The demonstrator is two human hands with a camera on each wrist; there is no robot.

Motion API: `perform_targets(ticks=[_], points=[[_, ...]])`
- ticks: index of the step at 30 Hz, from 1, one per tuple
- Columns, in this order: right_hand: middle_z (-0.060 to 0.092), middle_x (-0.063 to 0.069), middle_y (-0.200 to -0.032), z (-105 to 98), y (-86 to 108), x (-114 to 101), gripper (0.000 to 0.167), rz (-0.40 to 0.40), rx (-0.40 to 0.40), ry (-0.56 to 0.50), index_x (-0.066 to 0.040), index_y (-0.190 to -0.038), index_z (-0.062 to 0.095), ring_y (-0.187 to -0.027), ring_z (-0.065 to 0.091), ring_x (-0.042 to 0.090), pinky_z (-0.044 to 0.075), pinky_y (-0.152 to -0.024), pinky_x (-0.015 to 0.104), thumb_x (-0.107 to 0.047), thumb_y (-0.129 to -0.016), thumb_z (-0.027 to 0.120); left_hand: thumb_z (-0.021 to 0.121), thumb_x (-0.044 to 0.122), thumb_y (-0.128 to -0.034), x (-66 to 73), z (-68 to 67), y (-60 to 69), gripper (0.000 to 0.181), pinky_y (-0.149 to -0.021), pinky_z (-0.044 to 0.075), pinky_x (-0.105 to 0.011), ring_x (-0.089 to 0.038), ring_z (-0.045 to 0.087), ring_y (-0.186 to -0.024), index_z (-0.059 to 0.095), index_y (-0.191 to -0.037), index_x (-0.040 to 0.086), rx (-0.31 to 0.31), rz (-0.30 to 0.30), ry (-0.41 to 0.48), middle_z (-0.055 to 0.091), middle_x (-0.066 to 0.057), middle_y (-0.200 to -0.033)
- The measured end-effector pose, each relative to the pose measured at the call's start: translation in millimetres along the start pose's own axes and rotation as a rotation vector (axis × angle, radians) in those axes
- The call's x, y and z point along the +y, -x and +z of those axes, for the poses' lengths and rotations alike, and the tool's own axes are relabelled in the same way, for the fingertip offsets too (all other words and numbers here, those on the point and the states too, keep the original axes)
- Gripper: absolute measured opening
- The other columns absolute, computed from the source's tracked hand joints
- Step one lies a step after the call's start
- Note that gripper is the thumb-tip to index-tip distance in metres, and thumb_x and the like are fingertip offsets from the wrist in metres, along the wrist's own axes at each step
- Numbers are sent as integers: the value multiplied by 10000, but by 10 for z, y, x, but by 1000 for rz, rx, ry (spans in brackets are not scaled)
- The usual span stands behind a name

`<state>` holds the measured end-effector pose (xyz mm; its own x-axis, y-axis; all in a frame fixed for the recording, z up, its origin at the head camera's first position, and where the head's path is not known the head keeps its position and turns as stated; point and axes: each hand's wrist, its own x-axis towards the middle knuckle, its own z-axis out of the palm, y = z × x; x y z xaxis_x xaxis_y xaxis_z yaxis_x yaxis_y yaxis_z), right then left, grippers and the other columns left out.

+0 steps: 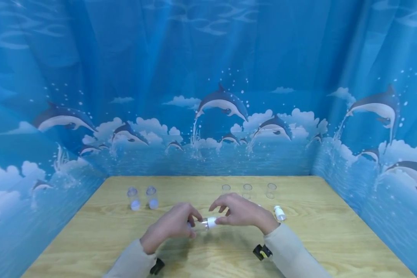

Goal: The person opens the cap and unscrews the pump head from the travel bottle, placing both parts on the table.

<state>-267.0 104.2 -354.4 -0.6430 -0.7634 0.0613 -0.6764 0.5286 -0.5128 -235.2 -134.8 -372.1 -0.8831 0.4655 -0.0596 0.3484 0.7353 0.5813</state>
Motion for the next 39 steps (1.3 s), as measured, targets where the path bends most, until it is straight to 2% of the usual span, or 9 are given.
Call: perform_targets(ticks=[5,15,20,24,32,39], points=[[699,106,-1319,-4,32,-3,355,16,-3,-2,-81,-1271,698,-1099,713,302,585,-808,181,-177,-934,752,863,-56,-685,4,24,-8,463,-715,626,-306,-201,729,-857,783,-1111,106,8,22,-8,787,-115,-1047],[707,105,-1305,78,-7,-26,359,3,-17,-4,-71,-1268,698,-1101,719,311,593,-817,194,-175,-929,757,867,-56,-670,14,42,10,469,-687,615,-276,-146,704,-802,784,-1101,106,18,11,-25,786,-112,-1000],[718,89,-1286,139,-35,-26,348,-4,-25,11,-72,-1251,706,-1070,723,229,594,-815,196,-154,-918,765,862,-65,-666,18,51,20,475,-696,622,-286,-178,715,-817,780,-1106,94,18,6,-5,785,-121,-1002],[742,80,-1240,179,-59,-29,330,-23,-18,39,-74,-1225,723,-1017,711,142,595,-820,219,-148,-907,772,862,-70,-663,21,51,21,486,-698,625,-287,-190,723,-825,775,-1117,81,20,6,-3,785,-129,-999],[791,53,-1037,220,-82,-15,270,-26,-23,2,-32,-1177,742,-800,647,-31,547,-738,139,-150,-934,747,866,-69,-669,19,42,2,494,-703,621,-289,-182,721,-831,766,-1136,57,25,7,-19,784,-128,-1011],[790,32,-946,222,-92,-26,222,-12,-23,-2,-30,-1123,763,-713,614,-39,541,-677,143,-143,-932,751,855,-73,-686,8,33,-3,480,-716,626,-306,-218,735,-870,766,-1140,54,13,13,-6,781,-140,-1060]])
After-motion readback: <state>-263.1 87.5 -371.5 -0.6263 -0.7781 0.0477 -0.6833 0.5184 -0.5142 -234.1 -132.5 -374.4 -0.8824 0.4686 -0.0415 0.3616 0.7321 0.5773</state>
